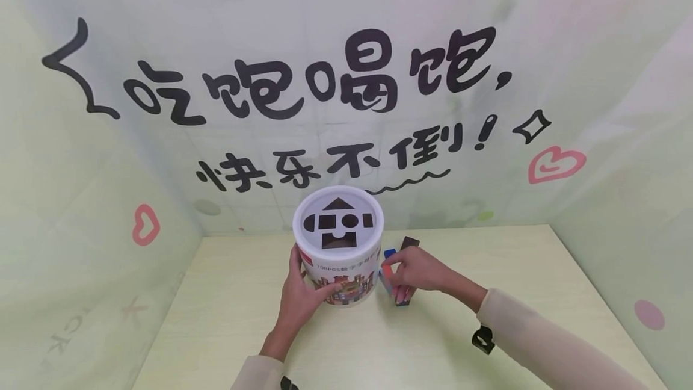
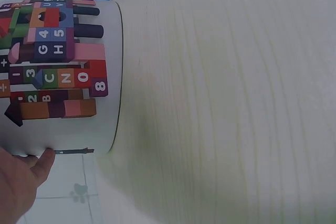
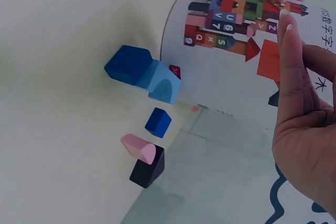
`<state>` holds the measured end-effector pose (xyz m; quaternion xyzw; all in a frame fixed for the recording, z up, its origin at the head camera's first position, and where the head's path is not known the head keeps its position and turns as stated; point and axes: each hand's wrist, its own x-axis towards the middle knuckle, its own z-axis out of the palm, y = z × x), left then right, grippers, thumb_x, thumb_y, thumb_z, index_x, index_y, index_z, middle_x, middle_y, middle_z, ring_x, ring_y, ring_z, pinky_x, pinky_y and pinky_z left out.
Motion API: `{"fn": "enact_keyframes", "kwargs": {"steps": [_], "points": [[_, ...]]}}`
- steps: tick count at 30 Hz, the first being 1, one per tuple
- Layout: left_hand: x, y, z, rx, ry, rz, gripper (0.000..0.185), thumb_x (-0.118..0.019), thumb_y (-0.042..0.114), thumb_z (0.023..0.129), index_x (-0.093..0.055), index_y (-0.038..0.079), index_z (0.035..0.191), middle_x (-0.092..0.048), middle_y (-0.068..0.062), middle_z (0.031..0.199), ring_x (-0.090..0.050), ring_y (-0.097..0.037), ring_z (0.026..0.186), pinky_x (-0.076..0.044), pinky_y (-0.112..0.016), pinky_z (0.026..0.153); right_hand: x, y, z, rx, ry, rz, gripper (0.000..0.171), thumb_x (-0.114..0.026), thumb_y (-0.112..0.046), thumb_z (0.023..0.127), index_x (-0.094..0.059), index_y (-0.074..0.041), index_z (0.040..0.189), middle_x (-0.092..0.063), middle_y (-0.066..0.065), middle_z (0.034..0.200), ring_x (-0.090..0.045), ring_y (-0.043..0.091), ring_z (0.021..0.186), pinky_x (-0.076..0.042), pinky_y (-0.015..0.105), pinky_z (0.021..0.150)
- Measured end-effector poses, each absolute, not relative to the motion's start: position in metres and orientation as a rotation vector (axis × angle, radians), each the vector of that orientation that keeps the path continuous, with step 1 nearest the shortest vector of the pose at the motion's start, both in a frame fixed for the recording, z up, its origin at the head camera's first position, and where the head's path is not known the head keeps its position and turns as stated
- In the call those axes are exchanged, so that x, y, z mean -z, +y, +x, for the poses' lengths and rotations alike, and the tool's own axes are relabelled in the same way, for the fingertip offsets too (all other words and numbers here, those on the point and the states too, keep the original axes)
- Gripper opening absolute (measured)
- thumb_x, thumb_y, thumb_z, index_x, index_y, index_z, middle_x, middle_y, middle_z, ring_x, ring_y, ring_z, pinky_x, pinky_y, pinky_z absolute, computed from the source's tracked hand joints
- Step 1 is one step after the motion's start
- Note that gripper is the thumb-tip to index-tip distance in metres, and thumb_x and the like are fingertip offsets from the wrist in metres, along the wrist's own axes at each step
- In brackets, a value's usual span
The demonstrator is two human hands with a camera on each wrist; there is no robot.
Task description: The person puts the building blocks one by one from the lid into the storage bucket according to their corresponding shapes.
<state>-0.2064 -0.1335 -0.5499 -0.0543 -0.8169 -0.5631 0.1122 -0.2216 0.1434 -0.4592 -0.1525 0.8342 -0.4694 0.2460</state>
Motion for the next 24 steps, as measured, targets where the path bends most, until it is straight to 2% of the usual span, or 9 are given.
{"fn": "enact_keyframes", "kwargs": {"steps": [5, 8, 11, 19, 24], "points": [[0.55, -0.133, -0.207, 1.646, -2.394, -0.172, 0.124, -0.091, 0.047, 0.059, -0.012, 0.039, 0.154, -0.042, 0.003, 0.149, -0.038, -0.028, 0.139, -0.041, -0.053, 0.109, 0.444, 0.149, -0.225, 1.234, 2.313, -0.487, 0.031, -0.068, -0.015, 0.089, -0.067, -0.001, 0.116, -0.068, 0.009, 0.064, -0.069, 0.03, 0.058, -0.061, 0.036, 0.053], [0.55, -0.133, -0.207, 1.648, -2.393, -0.172, 0.124, -0.091, 0.046, 0.058, -0.012, 0.039, 0.154, -0.042, 0.004, 0.149, -0.038, -0.027, 0.14, -0.041, -0.053, 0.109, 0.435, 0.15, -0.227, 1.208, 2.319, -0.519, 0.032, -0.07, -0.018, 0.089, -0.067, -0.002, 0.116, -0.068, 0.008, 0.065, -0.069, 0.028, 0.059, -0.061, 0.035, 0.054], [0.55, -0.133, -0.208, 1.647, -2.392, -0.171, 0.125, -0.091, 0.047, 0.058, -0.012, 0.039, 0.154, -0.041, 0.004, 0.15, -0.037, -0.027, 0.14, -0.041, -0.053, 0.109, 0.425, 0.15, -0.229, 1.197, 2.316, -0.535, 0.026, -0.071, -0.019, 0.088, -0.069, -0.006, 0.111, -0.068, 0.008, 0.066, -0.069, 0.027, 0.06, -0.061, 0.035, 0.054], [0.551, -0.134, -0.208, 1.635, -2.4, -0.169, 0.124, -0.091, 0.047, 0.059, -0.011, 0.039, 0.154, -0.039, 0.003, 0.151, -0.037, -0.028, 0.14, -0.042, -0.052, 0.108, 0.4, 0.151, -0.235, 1.192, 2.278, -0.594, 0.038, -0.072, -0.02, 0.088, -0.066, -0.005, 0.122, -0.069, 0.011, 0.069, -0.07, 0.03, 0.061, -0.062, 0.038, 0.056], [0.551, -0.133, -0.208, 1.637, -2.399, -0.175, 0.124, -0.091, 0.048, 0.059, -0.011, 0.039, 0.154, -0.039, 0.004, 0.151, -0.038, -0.027, 0.139, -0.041, -0.053, 0.109, 0.385, 0.151, -0.24, 1.22, 2.234, -0.603, 0.039, -0.073, -0.024, 0.088, -0.066, -0.009, 0.122, -0.07, 0.015, 0.072, -0.07, 0.028, 0.062, -0.062, 0.044, 0.06]]}}
